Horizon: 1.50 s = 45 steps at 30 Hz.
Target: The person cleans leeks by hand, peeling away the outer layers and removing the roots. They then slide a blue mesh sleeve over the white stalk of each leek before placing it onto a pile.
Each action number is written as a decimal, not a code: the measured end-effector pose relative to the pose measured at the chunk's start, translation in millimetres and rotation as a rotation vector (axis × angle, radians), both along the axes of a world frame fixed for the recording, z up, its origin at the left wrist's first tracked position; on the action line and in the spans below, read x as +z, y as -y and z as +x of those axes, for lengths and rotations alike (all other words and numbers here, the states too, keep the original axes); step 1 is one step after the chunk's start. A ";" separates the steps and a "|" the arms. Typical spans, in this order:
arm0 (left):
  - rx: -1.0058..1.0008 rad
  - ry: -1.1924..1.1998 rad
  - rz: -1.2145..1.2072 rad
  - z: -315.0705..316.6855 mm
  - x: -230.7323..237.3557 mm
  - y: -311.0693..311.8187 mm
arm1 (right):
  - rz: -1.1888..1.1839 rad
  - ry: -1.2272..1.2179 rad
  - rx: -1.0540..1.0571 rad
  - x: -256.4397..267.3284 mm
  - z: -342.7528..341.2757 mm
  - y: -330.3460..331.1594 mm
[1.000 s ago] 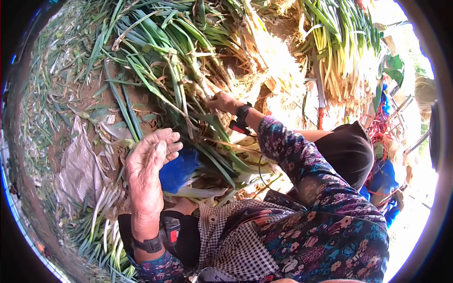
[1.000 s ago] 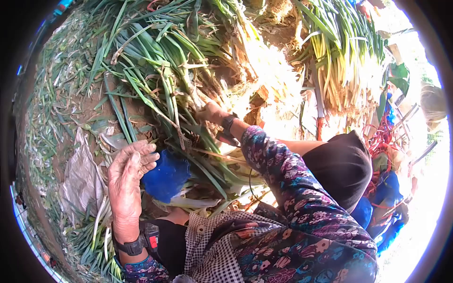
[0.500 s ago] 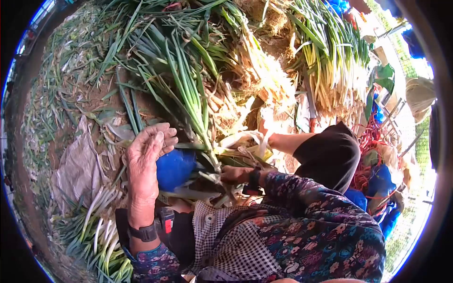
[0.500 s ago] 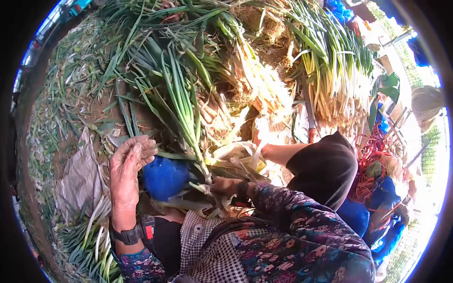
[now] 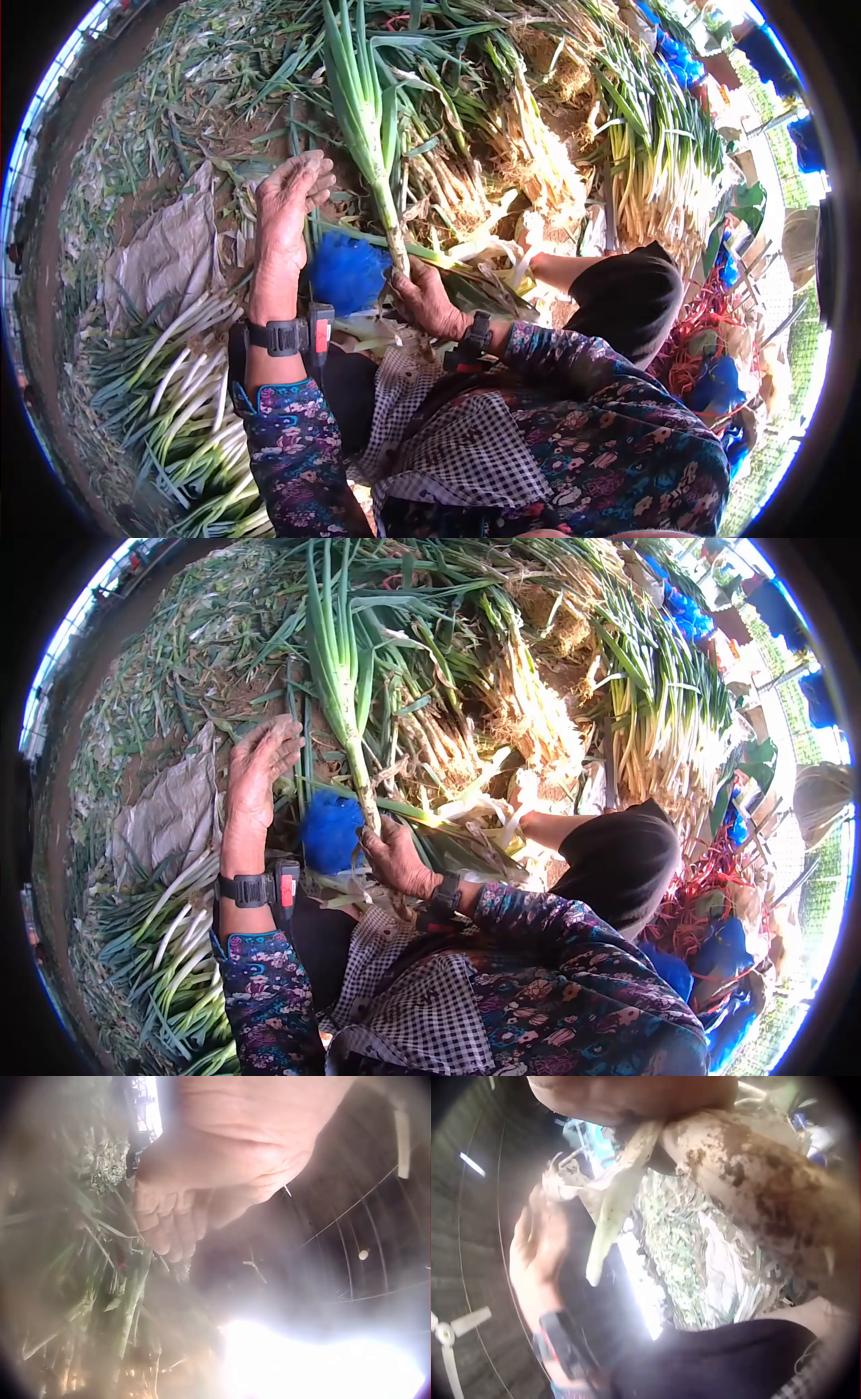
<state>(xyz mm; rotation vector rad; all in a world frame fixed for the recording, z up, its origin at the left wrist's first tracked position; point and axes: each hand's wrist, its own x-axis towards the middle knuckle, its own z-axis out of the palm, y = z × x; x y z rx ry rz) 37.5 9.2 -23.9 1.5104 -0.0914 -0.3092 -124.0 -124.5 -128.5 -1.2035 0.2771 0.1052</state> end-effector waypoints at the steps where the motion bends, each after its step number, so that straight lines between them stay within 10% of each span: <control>1: 0.059 0.001 0.010 -0.4 2.4 0.4 | -0.048 0.031 0.008 -1.8 -5.7 -1.8; 7: 0.081 0.098 -0.405 11.0 12.6 -8.4 | -0.355 0.372 0.107 -19.9 -23.5 -10.0; 9: 0.175 0.105 -0.513 6.7 16.9 -8.7 | -0.650 0.144 0.575 13.6 -12.0 9.8; 11: 0.219 0.123 -0.553 5.7 14.1 -8.9 | -0.543 0.488 0.520 21.7 10.8 20.5; 15: 0.239 0.096 -0.566 4.9 5.8 -6.3 | -0.221 0.334 0.235 51.9 60.9 25.8; 19: 0.176 0.051 -0.632 2.1 5.3 1.1 | -0.434 0.498 0.291 80.7 84.9 15.1; 31: -0.054 0.040 -0.554 -8.9 9.0 20.1 | 0.504 -0.104 0.130 57.6 79.0 3.4; 35: -0.112 0.090 -0.660 -8.8 27.2 18.7 | -1.148 0.112 0.465 -33.5 32.0 28.4; 37: -0.053 0.183 -0.618 2.4 37.7 8.4 | -1.260 0.124 0.949 -70.2 -23.5 63.2; 40: 0.034 0.190 -0.556 10.9 39.9 -0.4 | -1.129 -0.039 1.128 -57.1 -31.4 91.0; 42: 0.051 0.143 -0.584 9.1 36.7 6.9 | -1.064 0.156 0.553 -40.2 1.6 78.9; 45: 0.032 0.086 -0.632 8.2 30.3 9.8 | -0.410 0.245 0.354 46.3 46.0 71.9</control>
